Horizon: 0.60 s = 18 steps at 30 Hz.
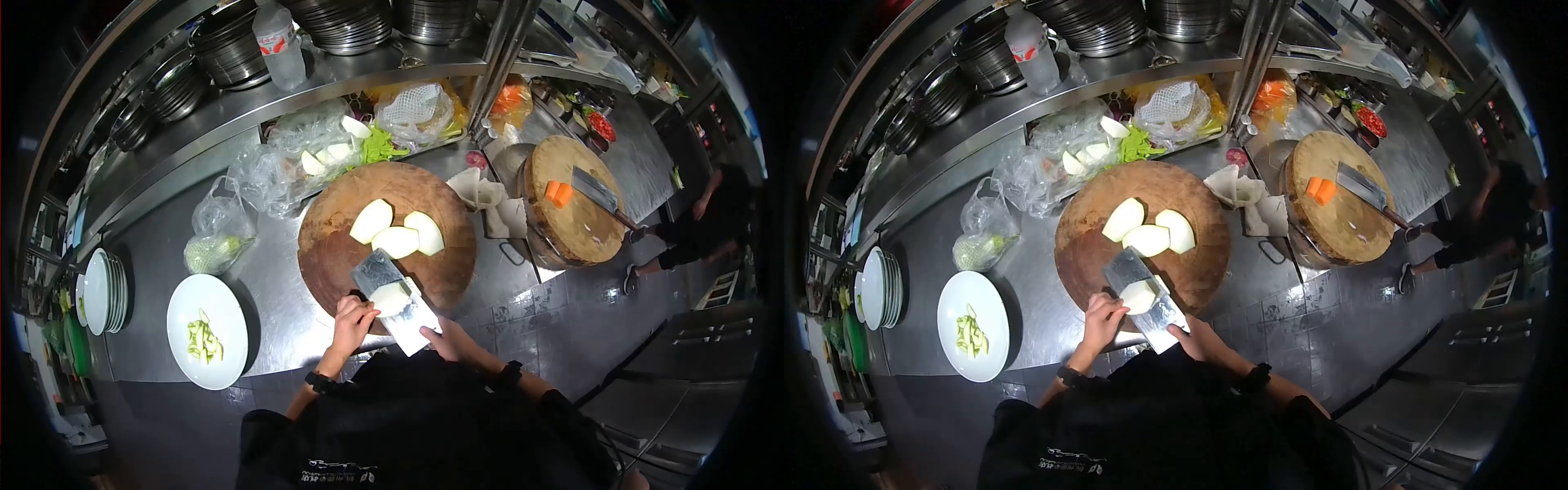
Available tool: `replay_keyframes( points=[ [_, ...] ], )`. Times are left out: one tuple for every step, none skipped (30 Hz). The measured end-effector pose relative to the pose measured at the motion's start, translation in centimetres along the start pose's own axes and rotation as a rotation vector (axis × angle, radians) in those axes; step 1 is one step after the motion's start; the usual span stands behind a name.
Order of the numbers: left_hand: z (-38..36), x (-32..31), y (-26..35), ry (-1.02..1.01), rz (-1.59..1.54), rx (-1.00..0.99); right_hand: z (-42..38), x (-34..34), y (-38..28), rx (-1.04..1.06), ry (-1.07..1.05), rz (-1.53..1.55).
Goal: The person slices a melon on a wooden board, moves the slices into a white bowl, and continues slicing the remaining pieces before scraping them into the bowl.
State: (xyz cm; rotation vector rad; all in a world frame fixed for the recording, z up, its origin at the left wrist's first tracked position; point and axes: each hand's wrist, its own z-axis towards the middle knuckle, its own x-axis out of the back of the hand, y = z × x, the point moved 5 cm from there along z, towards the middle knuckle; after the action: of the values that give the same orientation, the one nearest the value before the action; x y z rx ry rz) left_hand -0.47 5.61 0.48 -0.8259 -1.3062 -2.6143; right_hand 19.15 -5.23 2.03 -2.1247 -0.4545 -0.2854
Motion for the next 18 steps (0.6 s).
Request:
replay_keyframes(
  points=[
    [-0.4,0.0,0.0,-0.014,-0.012,0.009,0.4,-0.9,1.7,0.077,0.068,0.024],
    [-0.5,-0.1,-0.2,-0.024,-0.026,0.013,0.9,-1.0,2.4,0.157,0.139,0.045],
    [-1.0,-0.3,-0.6,0.000,-0.040,0.054,1.3,-1.0,1.7,0.160,0.143,0.045],
    [-0.7,-0.3,-0.3,-0.007,-0.046,0.052,1.6,-1.4,0.7,0.080,0.087,-0.021],
    [-0.7,0.0,0.1,-0.022,-0.002,0.039,1.5,-1.9,0.5,-0.002,0.028,-0.083],
    [-0.5,0.5,0.4,-0.031,0.046,0.024,1.4,-2.3,0.7,-0.004,0.030,-0.077],
    [-0.3,0.7,0.2,-0.084,0.057,0.027,1.7,-2.4,0.7,0.031,0.043,-0.073],
    [0.0,0.6,0.4,-0.078,0.056,0.026,1.8,-2.3,0.8,0.061,0.051,-0.072],
    [0.3,0.4,0.6,-0.123,0.051,0.057,1.4,-1.9,0.4,0.026,0.049,-0.119],
    [1.1,0.4,1.3,-0.171,0.048,0.086,1.1,-1.8,0.3,0.024,0.049,-0.119],
    [1.8,0.1,2.3,-0.257,0.095,0.078,0.9,-1.7,0.1,0.038,0.042,-0.088],
    [2.4,0.0,3.1,-0.254,0.097,0.075,0.7,-1.4,-0.4,0.056,0.037,-0.058],
    [2.9,-0.2,3.6,-0.294,0.107,0.112,0.4,-1.0,-1.1,0.065,0.040,-0.061],
    [3.4,-0.1,3.8,-0.334,0.118,0.149,0.0,-0.8,-1.7,0.052,0.019,-0.055],
    [3.9,0.0,3.9,-0.388,0.104,0.156,-0.3,-0.5,-2.2,0.038,-0.002,-0.049],
    [4.6,0.5,4.1,-0.385,0.106,0.151,-0.4,-0.3,-2.5,0.043,0.002,-0.050],
    [5.0,0.7,4.2,-0.454,0.080,0.161,-0.7,-0.3,-2.7,0.054,-0.023,-0.092],
    [5.2,0.6,4.2,-0.523,0.053,0.172,-0.9,-0.3,-2.7,0.065,-0.049,-0.135]
  ],
)
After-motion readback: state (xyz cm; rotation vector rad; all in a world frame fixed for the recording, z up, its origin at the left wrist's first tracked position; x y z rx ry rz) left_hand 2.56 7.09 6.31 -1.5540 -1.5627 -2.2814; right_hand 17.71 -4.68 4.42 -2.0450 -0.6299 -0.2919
